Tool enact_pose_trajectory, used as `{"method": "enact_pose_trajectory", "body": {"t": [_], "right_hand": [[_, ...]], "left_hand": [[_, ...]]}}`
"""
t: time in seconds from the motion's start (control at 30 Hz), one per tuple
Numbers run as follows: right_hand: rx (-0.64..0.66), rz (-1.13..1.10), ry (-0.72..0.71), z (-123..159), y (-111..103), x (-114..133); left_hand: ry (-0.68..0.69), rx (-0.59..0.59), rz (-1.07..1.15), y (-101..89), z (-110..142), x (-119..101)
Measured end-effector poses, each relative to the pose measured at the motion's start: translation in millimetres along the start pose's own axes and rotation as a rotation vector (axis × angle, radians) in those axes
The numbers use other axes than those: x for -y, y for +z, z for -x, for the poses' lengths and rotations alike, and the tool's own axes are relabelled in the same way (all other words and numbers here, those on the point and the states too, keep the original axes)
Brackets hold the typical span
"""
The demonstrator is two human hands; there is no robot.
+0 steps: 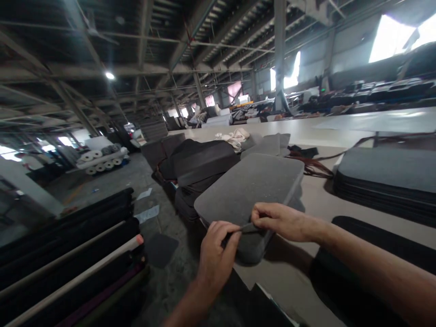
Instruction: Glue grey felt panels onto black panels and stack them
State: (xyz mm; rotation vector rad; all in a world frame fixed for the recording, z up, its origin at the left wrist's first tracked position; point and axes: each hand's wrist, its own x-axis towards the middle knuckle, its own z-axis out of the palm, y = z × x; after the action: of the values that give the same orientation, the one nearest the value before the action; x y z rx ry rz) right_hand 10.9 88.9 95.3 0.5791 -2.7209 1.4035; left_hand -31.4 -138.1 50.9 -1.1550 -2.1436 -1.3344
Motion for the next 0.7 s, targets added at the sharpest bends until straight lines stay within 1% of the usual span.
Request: {"method": "enact_pose_trajectory", "body": {"t": [0.1,0.17,0.23,0.3,0.4,0.5,0.6,0.7], "right_hand": [[-0.029,-0.159,0.044,2.1,5.0,-4.5],[-0.026,-0.215,0.043,3.8,7.4,-7.2],[-0.062,-0.192,-0.013,4.7,8.5,-11.3],[-0.134,-0.141,-0.071,4.1,8.6,-17.0],[-0.242,-0.102,-0.093,1.5,10.1,-24.6],[-0.348,-0.024,-0.156,0.7,17.6,-23.6],[-0.501,0.145,-0.27,3.4,32.9,-13.3],[-0.566,0.336,-0.3,5.3,49.9,-3.5]], "left_hand": [[0.033,-0.049,0.01,-1.4,-10.6,1.5],[0.059,-0.067,0.017,-2.8,-18.3,1.5],[0.081,-0.084,0.024,-3.5,-24.6,1.1],[0.091,-0.098,0.03,-3.1,-28.4,0.5],[0.096,-0.108,0.038,-1.6,-29.5,-0.6],[0.088,-0.133,0.046,-0.6,-27.8,-1.8],[0.01,-0.18,0.044,-0.6,-25.5,-1.7],[-0.149,-0.228,0.057,-1.1,-24.1,1.4]]}}
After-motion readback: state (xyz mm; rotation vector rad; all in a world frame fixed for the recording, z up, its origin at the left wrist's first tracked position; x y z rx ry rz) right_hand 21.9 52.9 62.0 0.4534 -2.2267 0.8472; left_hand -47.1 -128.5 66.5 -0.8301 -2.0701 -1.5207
